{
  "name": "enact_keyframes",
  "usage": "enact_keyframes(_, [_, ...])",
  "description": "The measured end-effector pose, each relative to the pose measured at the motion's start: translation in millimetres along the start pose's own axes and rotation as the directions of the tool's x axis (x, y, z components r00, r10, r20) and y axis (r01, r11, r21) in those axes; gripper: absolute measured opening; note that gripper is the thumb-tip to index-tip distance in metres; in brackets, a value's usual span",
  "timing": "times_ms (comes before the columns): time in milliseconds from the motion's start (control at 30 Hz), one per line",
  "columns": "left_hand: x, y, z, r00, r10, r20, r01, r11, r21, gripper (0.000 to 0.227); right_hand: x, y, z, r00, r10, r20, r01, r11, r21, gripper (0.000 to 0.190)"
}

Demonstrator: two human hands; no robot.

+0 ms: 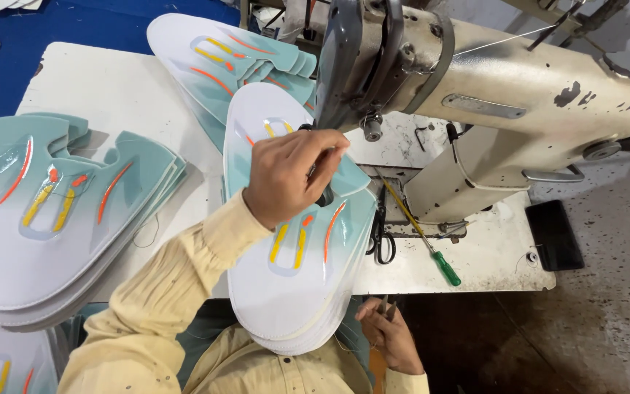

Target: The person operates a sewing machine to stitch the edges of light blue and white slipper soles. They guide the soles under the needle, trim excess thread with scissors, and adjust the thread on the machine before continuing the sewing process.

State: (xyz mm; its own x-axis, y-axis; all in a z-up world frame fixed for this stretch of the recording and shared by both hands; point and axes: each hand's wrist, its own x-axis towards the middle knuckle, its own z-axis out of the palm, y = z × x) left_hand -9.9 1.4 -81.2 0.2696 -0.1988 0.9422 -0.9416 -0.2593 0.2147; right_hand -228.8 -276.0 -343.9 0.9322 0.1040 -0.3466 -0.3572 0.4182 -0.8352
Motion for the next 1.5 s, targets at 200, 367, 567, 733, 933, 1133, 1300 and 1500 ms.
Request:
enact_keyframes(200, [-5.5,3.6,-0.3,0.956,-0.266,0.122,0.255,0.962,0.101,0.006,-11.7,-4.5,6.2,0.989,0.105,-0.107,-0.119,0.983,-0.139,0.021])
enact_keyframes(367, [-33.1,15.3,3.2,0.895,-0.433,0.111,0.414,0.896,0.16,0.014,-15.1,1.2,-3.0,0.98,0.101,-0.172,-0.121,0.986,-0.112,0.022])
enact_keyframes(567, [-81.9,40.0,28.3,0.803,-0.44,0.402,0.596,0.587,-0.548,0.058,-21.2,19.5,-19.5,0.991,0.134,-0.028,-0.136,0.985,-0.104,0.024])
enact_keyframes(733, [-85.6,60.1,5.6,0.598,-0.525,0.606,0.677,-0.074,-0.733,0.037,-14.6,19.0,-18.2,0.998,0.033,-0.046,-0.035,0.999,-0.029,0.024])
enact_keyframes(933, [-90.1,95.4,-22.5,0.681,-0.669,0.299,0.733,0.612,-0.297,0.029,0.8,-71.5,48.3,0.877,-0.276,-0.394,0.224,0.959,-0.172,0.032])
enact_keyframes(1133, [-132.4,109.6,-11.0,0.741,-0.548,0.388,0.616,0.784,-0.068,0.02,19.8,-122.1,142.6,0.88,-0.436,-0.188,0.389,0.889,-0.241,0.033])
enact_keyframes(1300, [-136.7,105.0,-16.2,0.851,-0.313,0.422,0.359,0.933,-0.031,0.019,42.8,-81.3,125.9,0.932,-0.342,0.119,0.331,0.938,0.104,0.023])
enact_keyframes(1500, [-55.5,69.5,-27.0,0.958,-0.075,0.276,0.01,0.973,0.23,0.032,26.5,-41.5,104.1,0.954,-0.295,-0.061,0.287,0.952,-0.11,0.021])
